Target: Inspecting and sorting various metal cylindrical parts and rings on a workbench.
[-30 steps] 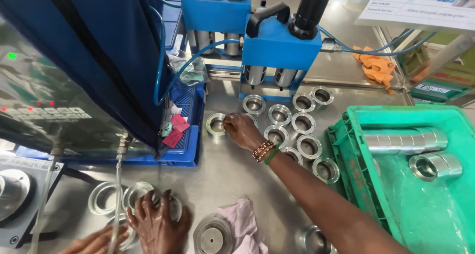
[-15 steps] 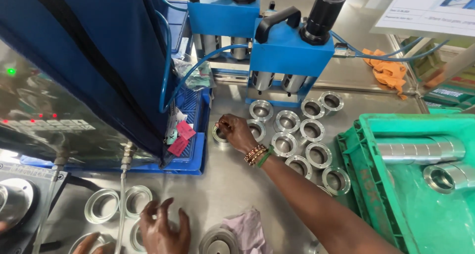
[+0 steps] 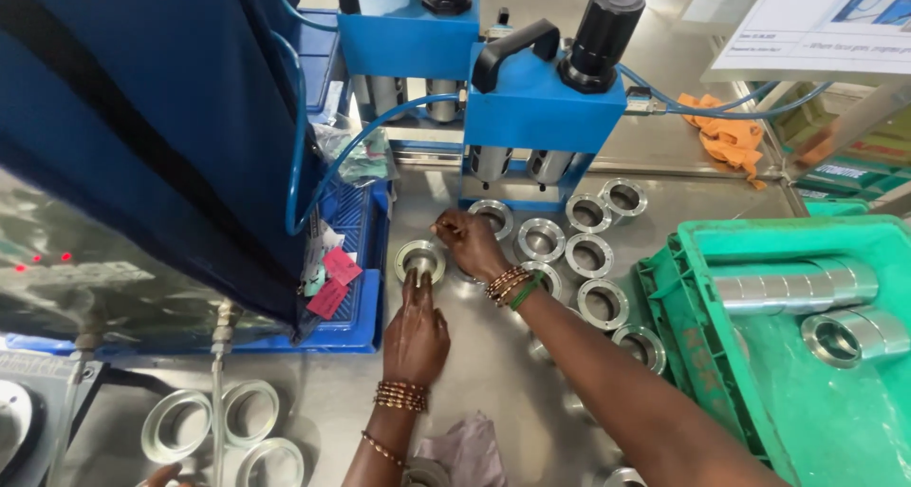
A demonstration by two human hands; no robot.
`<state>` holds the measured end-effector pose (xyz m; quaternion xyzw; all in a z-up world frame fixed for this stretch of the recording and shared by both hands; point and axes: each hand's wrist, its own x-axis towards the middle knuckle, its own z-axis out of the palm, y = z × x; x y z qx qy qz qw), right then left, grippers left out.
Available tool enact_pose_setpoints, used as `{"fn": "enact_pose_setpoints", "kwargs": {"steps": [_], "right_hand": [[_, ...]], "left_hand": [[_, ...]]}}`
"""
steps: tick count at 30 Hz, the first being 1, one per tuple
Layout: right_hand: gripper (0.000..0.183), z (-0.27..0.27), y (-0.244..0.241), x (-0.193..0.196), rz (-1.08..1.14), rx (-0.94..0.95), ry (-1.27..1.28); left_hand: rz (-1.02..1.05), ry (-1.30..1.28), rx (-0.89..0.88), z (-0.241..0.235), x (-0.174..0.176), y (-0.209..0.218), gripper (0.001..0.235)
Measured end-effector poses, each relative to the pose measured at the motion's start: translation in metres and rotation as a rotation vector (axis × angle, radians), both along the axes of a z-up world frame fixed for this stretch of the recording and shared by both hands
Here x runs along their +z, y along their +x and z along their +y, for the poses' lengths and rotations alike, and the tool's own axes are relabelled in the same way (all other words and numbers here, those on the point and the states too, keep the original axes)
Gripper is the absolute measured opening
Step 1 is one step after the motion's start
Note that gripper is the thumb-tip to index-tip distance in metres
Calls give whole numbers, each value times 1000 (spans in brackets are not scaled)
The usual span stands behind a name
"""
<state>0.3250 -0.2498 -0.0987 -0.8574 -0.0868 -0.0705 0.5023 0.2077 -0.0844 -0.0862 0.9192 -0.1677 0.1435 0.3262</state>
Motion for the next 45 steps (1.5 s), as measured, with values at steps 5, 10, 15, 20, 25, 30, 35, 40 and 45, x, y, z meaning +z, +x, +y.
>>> {"fn": "enact_pose_setpoints", "kwargs": {"steps": [5, 10, 15, 20, 25, 30, 35, 40, 45], "right_hand": [[19, 5, -2, 10, 10, 44, -132], [15, 5, -4, 7, -31, 7, -171], [15, 14, -7, 19, -83, 87, -340], [16, -11, -15, -16, 56, 19, -94], [13, -43, -95, 41, 239, -252, 247], [12, -81, -134, 4, 137, -278, 559], [12, -85, -190, 28, 77, -307, 579], [11, -79, -257, 91, 41, -354, 410], [12, -81, -312, 64, 111, -306, 485]], "left_hand": [[164, 107, 35, -3, -3, 9, 63], [237, 173, 62, -6, -2, 11, 66], [224, 159, 98, -11, -4, 19, 49], [223, 32, 94, 0, -29, 21, 29], [866, -365, -12, 18, -28, -21, 52], [579, 10, 173, -24, 12, -65, 77], [57, 311, 162, -33, -36, -69, 103], [528, 144, 145, 7, 90, -135, 71], [580, 222, 308, 35, 100, -192, 76]]}}
